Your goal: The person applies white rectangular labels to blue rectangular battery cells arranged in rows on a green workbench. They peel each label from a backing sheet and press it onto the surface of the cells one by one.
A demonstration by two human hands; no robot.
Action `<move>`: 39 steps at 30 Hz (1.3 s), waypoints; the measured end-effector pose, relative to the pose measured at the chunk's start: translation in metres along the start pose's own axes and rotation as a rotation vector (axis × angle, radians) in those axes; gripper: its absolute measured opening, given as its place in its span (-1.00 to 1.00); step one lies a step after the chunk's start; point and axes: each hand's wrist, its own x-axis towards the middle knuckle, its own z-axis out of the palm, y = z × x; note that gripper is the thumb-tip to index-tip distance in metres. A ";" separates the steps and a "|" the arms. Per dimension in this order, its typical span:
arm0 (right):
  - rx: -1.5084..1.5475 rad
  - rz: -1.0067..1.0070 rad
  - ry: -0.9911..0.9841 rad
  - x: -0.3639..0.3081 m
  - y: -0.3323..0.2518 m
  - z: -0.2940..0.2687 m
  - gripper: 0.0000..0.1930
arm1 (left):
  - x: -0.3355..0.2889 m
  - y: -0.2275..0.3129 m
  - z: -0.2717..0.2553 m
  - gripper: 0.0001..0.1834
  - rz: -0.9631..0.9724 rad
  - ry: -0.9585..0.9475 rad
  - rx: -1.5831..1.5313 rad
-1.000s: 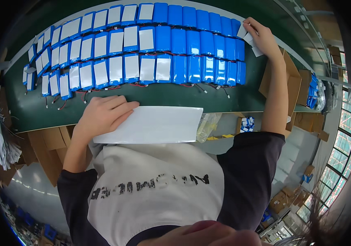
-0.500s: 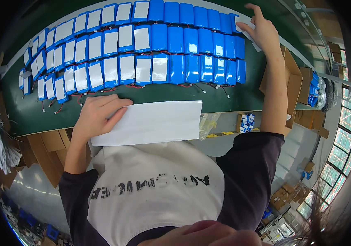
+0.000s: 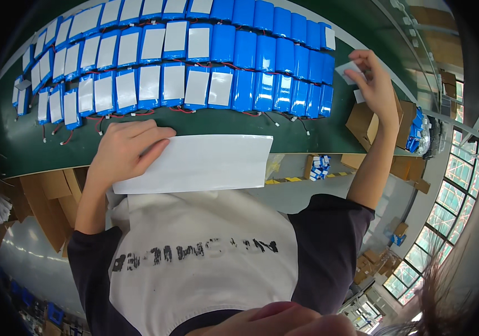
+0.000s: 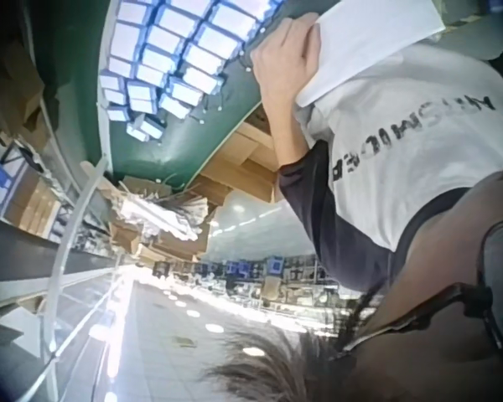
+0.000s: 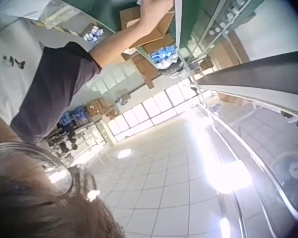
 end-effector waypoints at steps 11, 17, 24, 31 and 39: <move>0.059 0.053 0.087 -0.012 0.003 0.024 -0.80 | 0.000 0.000 0.000 -0.87 -0.019 -0.002 0.008; 0.113 0.044 0.065 -0.005 0.009 0.023 -0.79 | -0.002 -0.002 0.001 -0.87 -0.017 0.006 0.002; 0.043 0.067 0.035 -0.002 0.011 0.029 -0.76 | 0.000 0.000 0.000 -0.87 -0.027 0.004 0.005; -0.228 -0.062 0.220 0.003 -0.009 0.049 -0.72 | 0.000 -0.001 0.000 -0.86 -0.024 0.010 0.002; -0.076 -0.042 0.158 -0.017 -0.016 0.031 -0.66 | -0.001 -0.001 0.000 -0.86 -0.013 0.003 0.012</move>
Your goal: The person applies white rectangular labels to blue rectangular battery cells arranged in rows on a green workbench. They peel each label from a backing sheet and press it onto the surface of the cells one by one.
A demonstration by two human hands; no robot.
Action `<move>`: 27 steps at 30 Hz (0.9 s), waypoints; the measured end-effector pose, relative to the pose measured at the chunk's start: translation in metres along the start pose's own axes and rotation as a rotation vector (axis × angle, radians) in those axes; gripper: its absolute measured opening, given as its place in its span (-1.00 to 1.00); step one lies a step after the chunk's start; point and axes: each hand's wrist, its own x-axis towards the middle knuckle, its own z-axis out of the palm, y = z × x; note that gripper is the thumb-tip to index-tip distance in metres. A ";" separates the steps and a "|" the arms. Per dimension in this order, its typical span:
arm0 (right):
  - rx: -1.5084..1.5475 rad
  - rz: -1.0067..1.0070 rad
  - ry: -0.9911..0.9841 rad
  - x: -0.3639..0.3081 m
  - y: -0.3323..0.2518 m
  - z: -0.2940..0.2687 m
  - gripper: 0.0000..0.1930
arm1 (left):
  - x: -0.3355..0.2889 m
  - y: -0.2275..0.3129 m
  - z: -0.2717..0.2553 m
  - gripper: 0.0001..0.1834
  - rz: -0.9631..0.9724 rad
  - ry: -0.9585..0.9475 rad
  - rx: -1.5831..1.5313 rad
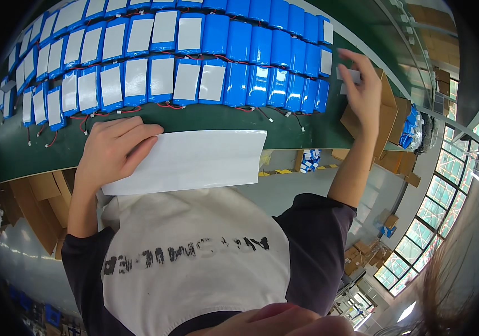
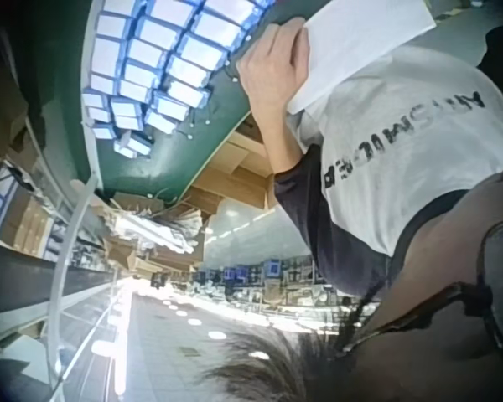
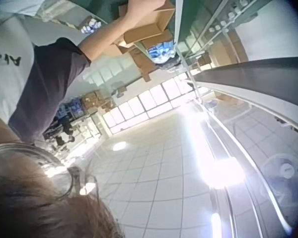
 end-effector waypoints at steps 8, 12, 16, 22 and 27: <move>0.093 0.100 -0.110 -0.040 -0.028 -0.030 -0.51 | -0.001 -0.001 0.002 -0.82 0.007 0.029 -0.022; 0.088 0.127 -0.188 -0.049 -0.029 -0.032 -0.54 | -0.001 0.000 0.001 -0.87 -0.009 0.012 0.003; 0.163 0.131 -0.220 -0.051 -0.030 -0.025 -0.54 | -0.001 0.000 0.002 -0.88 -0.007 0.018 0.000; 0.101 0.130 -0.236 -0.046 -0.029 -0.019 -0.59 | -0.002 -0.001 0.003 -0.88 -0.009 0.025 0.009; 0.115 0.115 -0.231 -0.043 -0.030 -0.019 -0.63 | -0.002 -0.001 0.003 -0.88 -0.010 0.017 0.010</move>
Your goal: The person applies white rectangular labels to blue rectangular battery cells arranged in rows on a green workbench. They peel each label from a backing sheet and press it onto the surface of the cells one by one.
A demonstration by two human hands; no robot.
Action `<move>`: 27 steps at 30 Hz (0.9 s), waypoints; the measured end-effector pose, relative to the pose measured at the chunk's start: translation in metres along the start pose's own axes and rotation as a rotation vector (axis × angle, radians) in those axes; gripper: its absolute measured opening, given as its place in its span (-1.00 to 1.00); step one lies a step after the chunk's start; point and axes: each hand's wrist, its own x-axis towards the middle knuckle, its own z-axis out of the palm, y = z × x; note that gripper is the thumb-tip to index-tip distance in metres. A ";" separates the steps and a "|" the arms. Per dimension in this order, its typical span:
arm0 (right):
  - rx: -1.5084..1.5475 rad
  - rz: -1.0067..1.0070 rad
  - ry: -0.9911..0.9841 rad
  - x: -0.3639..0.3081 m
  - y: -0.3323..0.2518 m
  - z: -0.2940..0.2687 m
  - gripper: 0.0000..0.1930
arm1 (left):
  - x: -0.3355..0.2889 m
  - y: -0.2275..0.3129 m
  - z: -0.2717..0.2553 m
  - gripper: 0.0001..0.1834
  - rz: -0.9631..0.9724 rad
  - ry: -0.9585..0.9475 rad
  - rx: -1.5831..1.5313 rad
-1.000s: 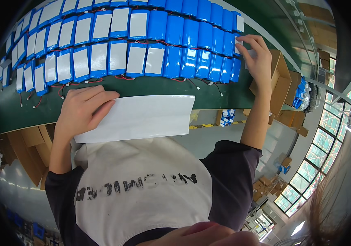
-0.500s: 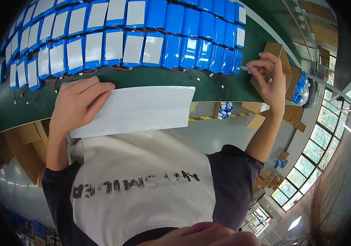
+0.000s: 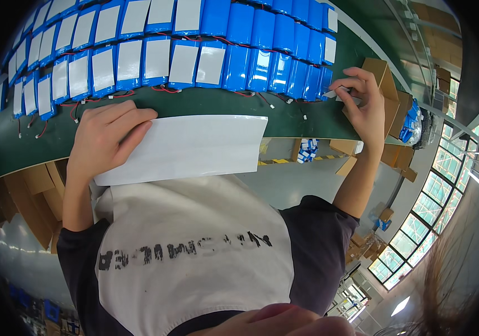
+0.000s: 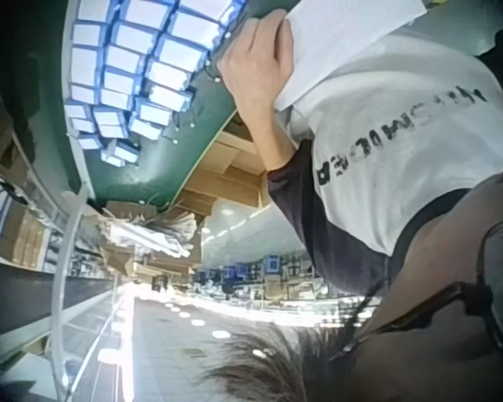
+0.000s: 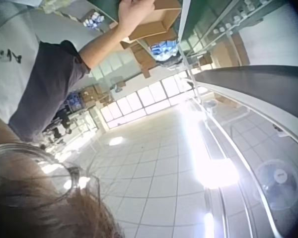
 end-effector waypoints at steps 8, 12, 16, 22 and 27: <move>-0.114 0.055 0.117 0.001 0.006 0.024 -0.64 | 0.001 0.002 -0.002 -0.87 -0.009 -0.014 -0.017; -0.244 0.000 0.262 -0.008 0.012 0.042 -0.56 | 0.001 0.000 -0.001 -0.87 0.005 -0.010 -0.007; -0.410 -0.132 0.415 -0.003 -0.001 0.045 -0.56 | 0.000 0.000 -0.002 -0.87 0.008 -0.009 -0.012; -0.491 -0.141 0.388 -0.012 0.018 0.047 -0.85 | 0.001 0.001 -0.002 -0.87 0.019 0.007 0.012; -0.373 -0.143 0.306 -0.012 0.000 0.029 -0.84 | -0.002 -0.001 0.001 -0.83 0.036 0.035 -0.007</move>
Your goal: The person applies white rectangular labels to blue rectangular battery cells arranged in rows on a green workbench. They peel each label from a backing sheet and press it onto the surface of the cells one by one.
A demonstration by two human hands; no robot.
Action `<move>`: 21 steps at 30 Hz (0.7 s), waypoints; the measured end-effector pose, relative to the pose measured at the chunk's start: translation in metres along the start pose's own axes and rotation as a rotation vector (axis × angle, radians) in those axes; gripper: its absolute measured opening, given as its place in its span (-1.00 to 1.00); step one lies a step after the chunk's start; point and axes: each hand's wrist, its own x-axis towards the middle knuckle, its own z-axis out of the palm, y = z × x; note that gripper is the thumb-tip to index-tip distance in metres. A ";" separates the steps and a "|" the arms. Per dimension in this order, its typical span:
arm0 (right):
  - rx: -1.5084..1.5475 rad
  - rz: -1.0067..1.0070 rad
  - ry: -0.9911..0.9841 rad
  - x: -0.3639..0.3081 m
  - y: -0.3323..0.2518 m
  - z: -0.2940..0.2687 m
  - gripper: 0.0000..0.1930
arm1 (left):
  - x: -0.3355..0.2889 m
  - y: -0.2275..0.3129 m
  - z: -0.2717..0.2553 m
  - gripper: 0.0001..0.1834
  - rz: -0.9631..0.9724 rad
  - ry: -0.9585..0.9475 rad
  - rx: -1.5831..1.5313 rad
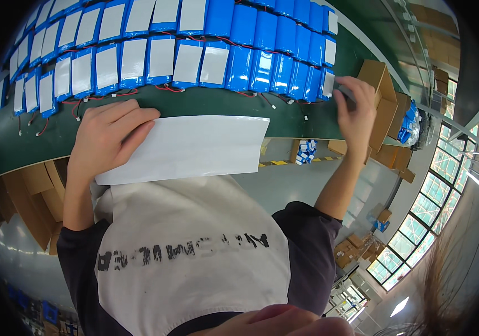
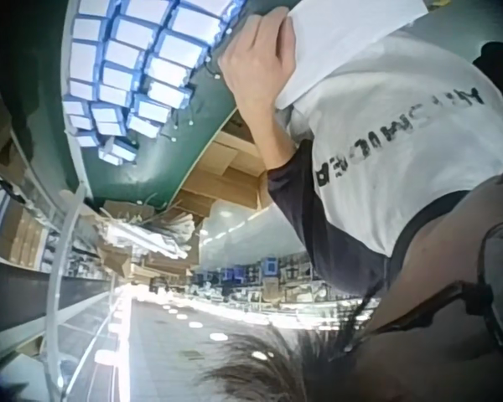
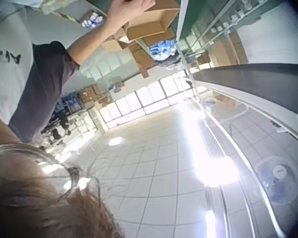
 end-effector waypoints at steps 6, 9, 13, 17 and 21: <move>0.225 -0.112 -0.151 0.016 -0.033 -0.026 -0.67 | 0.000 0.000 0.000 -0.82 -0.002 -0.014 0.010; 0.303 -0.026 -0.354 0.019 -0.036 -0.026 -0.64 | 0.000 0.001 -0.001 -0.84 -0.011 -0.010 0.008; 0.256 -0.102 -0.372 0.023 -0.031 -0.021 -0.65 | 0.000 0.001 -0.001 -0.83 -0.016 -0.018 0.019; 0.232 -0.194 -0.423 0.028 -0.031 -0.013 -0.65 | -0.001 0.000 0.001 -0.81 -0.010 -0.004 0.014; 0.154 -0.286 -0.418 0.029 -0.031 -0.005 -0.65 | 0.000 0.000 0.000 -0.81 -0.006 -0.008 0.010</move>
